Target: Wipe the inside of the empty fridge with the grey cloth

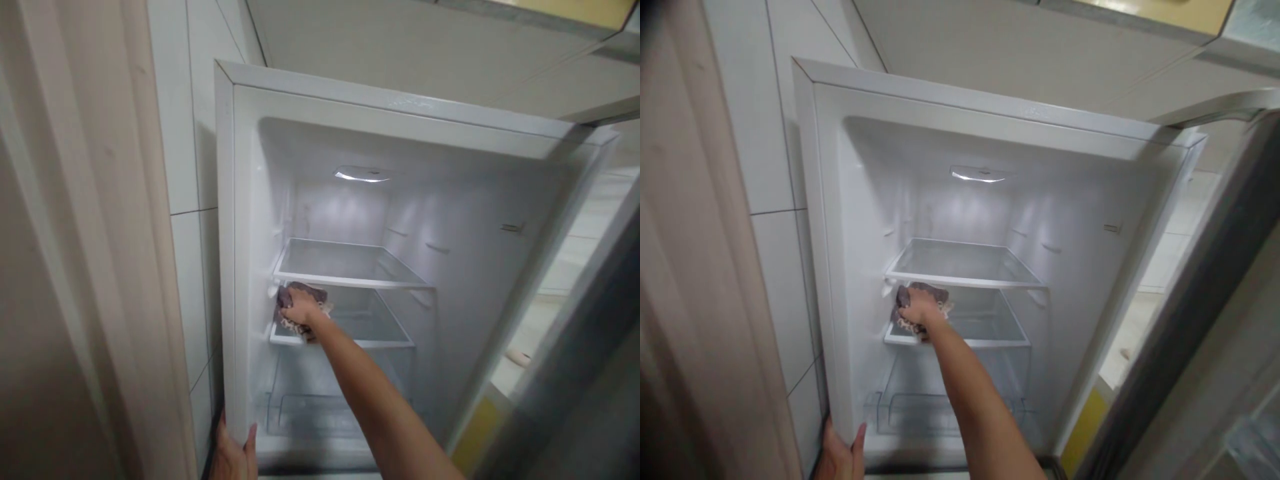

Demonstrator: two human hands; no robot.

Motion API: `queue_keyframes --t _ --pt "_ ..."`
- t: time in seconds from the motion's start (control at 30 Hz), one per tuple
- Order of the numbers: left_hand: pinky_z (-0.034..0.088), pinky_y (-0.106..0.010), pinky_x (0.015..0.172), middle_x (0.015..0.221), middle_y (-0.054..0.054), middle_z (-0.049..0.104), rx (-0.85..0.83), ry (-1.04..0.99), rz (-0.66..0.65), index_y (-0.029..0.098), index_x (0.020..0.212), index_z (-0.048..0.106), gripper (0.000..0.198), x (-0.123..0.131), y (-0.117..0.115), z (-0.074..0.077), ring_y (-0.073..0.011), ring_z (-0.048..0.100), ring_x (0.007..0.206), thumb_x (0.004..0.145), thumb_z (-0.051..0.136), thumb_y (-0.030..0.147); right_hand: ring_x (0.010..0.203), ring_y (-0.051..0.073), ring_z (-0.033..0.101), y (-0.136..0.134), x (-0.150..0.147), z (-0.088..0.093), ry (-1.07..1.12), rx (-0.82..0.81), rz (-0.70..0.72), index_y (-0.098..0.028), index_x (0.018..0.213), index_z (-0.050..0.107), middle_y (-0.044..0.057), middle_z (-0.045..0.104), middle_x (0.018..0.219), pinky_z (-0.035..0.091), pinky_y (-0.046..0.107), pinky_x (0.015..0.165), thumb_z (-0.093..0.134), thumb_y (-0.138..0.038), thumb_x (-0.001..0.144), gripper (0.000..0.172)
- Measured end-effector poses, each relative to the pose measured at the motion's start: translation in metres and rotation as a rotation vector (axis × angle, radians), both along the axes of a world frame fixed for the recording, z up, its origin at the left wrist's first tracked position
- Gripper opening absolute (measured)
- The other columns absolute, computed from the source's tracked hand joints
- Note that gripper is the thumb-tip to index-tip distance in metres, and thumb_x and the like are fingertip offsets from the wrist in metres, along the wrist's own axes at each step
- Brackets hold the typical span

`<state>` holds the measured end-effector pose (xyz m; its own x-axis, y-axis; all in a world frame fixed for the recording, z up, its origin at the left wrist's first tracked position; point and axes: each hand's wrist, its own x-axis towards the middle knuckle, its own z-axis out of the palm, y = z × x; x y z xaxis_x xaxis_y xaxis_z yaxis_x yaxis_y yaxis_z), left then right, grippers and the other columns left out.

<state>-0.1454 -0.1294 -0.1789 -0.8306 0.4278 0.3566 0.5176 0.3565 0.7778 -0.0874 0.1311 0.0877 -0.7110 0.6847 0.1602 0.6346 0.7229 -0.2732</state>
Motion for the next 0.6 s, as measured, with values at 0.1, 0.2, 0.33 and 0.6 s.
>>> queue_keyframes --t 0.1,0.2,0.33,0.6 --pt "0.061 -0.053 0.085 0.123 -0.033 0.071 -0.025 -0.074 -0.016 0.002 0.150 0.041 0.088 -0.001 -0.001 0.003 -0.0437 0.077 0.103 0.093 0.036 0.069 0.139 0.028 0.060 0.003 0.033 -0.006 0.035 -0.005 0.237 -0.027 0.149 0.061 0.007 0.064 0.152 0.044 0.037 0.117 0.080 -0.044 0.082 0.071" --pt "0.061 -0.052 0.088 0.124 -0.030 0.071 -0.008 -0.096 -0.032 0.006 0.150 0.042 0.083 -0.003 -0.001 0.000 -0.0428 0.076 0.108 0.093 0.041 0.067 0.144 0.031 0.056 0.034 0.099 -0.004 0.045 0.018 0.095 -0.025 0.150 0.062 0.010 0.062 0.154 0.041 0.041 0.120 0.077 -0.048 0.086 0.070" --pt "0.061 -0.052 0.080 0.125 -0.031 0.071 -0.093 -0.152 0.033 0.006 0.153 0.040 0.079 -0.004 0.002 -0.005 -0.0440 0.076 0.106 0.096 0.044 0.060 0.142 0.041 0.057 0.082 0.157 0.005 -0.029 -0.005 -0.503 -0.017 0.149 0.064 0.023 0.060 0.153 0.044 0.052 0.115 0.064 -0.066 0.093 0.074" --pt "0.060 -0.049 0.081 0.126 -0.029 0.073 -0.187 -0.138 0.091 0.007 0.156 0.035 0.072 0.011 0.003 -0.013 -0.0408 0.078 0.101 0.104 0.037 0.056 0.134 0.036 0.063 0.070 0.015 0.004 0.034 0.018 -0.288 -0.026 0.133 0.076 0.010 0.074 0.137 0.048 0.044 0.111 0.062 -0.051 0.094 0.048"
